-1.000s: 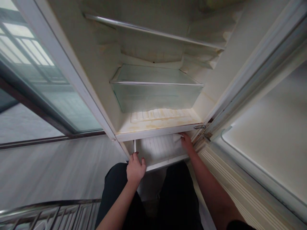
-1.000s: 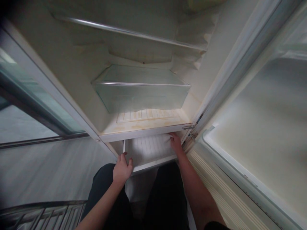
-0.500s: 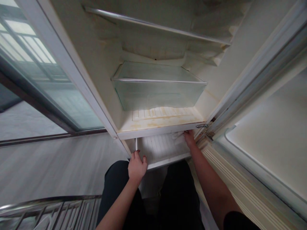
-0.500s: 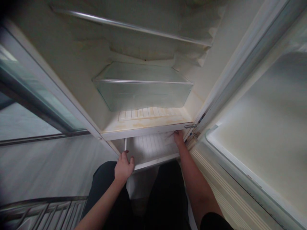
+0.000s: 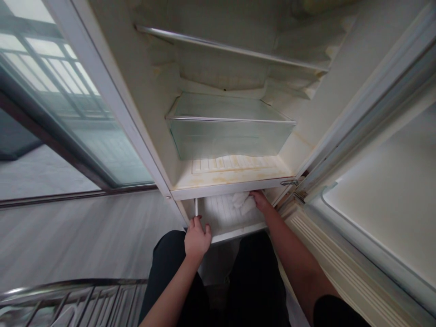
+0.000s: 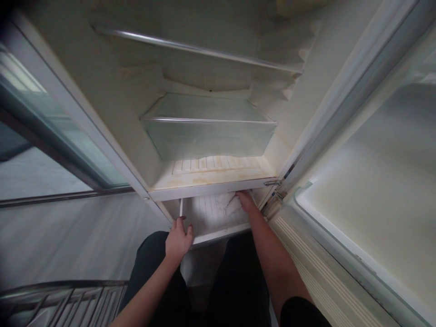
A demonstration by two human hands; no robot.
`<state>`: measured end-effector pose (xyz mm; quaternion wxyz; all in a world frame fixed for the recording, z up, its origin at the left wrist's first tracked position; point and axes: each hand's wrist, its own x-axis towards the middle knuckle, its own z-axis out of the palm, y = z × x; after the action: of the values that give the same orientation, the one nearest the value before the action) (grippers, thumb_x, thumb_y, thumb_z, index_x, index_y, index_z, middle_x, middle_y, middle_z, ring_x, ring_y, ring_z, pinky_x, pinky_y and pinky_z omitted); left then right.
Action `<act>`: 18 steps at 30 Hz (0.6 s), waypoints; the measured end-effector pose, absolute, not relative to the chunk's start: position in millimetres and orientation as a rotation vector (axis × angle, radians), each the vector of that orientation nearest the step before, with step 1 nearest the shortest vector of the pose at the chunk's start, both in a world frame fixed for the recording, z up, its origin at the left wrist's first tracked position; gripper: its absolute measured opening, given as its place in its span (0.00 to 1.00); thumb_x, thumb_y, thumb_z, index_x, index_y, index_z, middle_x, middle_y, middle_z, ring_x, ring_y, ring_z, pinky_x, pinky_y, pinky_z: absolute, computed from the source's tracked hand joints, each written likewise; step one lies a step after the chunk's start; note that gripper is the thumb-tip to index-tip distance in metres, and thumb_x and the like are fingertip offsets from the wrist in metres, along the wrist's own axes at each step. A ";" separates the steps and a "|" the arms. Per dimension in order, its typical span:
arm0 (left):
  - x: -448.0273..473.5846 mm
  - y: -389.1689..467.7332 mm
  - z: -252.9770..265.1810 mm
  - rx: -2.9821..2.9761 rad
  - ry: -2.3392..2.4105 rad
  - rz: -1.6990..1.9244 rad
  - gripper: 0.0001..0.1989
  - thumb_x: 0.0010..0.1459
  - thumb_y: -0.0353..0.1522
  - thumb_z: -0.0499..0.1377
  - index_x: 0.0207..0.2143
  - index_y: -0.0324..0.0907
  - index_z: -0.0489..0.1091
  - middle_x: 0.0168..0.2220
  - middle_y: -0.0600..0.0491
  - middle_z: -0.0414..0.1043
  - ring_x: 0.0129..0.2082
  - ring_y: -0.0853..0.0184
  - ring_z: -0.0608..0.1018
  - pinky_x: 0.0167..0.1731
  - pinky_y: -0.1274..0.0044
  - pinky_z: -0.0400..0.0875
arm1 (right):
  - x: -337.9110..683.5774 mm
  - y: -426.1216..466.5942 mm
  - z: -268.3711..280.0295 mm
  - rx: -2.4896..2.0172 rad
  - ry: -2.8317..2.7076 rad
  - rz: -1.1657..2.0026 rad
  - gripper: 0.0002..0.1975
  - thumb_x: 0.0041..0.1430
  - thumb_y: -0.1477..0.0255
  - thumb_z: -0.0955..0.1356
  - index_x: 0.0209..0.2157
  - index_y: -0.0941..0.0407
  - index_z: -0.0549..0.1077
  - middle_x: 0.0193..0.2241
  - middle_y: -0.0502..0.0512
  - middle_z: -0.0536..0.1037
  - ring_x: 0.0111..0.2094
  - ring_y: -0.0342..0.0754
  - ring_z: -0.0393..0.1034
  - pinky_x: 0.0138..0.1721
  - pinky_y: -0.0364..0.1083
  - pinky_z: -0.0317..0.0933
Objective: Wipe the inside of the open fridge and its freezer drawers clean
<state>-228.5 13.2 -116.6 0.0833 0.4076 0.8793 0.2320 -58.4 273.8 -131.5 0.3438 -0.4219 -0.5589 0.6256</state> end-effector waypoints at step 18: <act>-229.6 13.0 -123.7 1.239 2.634 0.719 0.19 0.68 0.36 0.49 0.56 0.37 0.65 0.54 0.39 0.71 0.51 0.50 0.79 0.49 0.64 0.74 | 6.9 299.1 -136.0 -1.294 -1.340 1.083 0.16 0.42 0.69 0.63 0.32 0.56 0.78 0.35 0.55 0.82 0.46 0.55 0.74 0.56 0.53 0.65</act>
<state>-229.6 13.0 -123.7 0.0716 0.4123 0.8762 0.2391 6.9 299.1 -136.0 0.4736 -0.5289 -0.5477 0.4427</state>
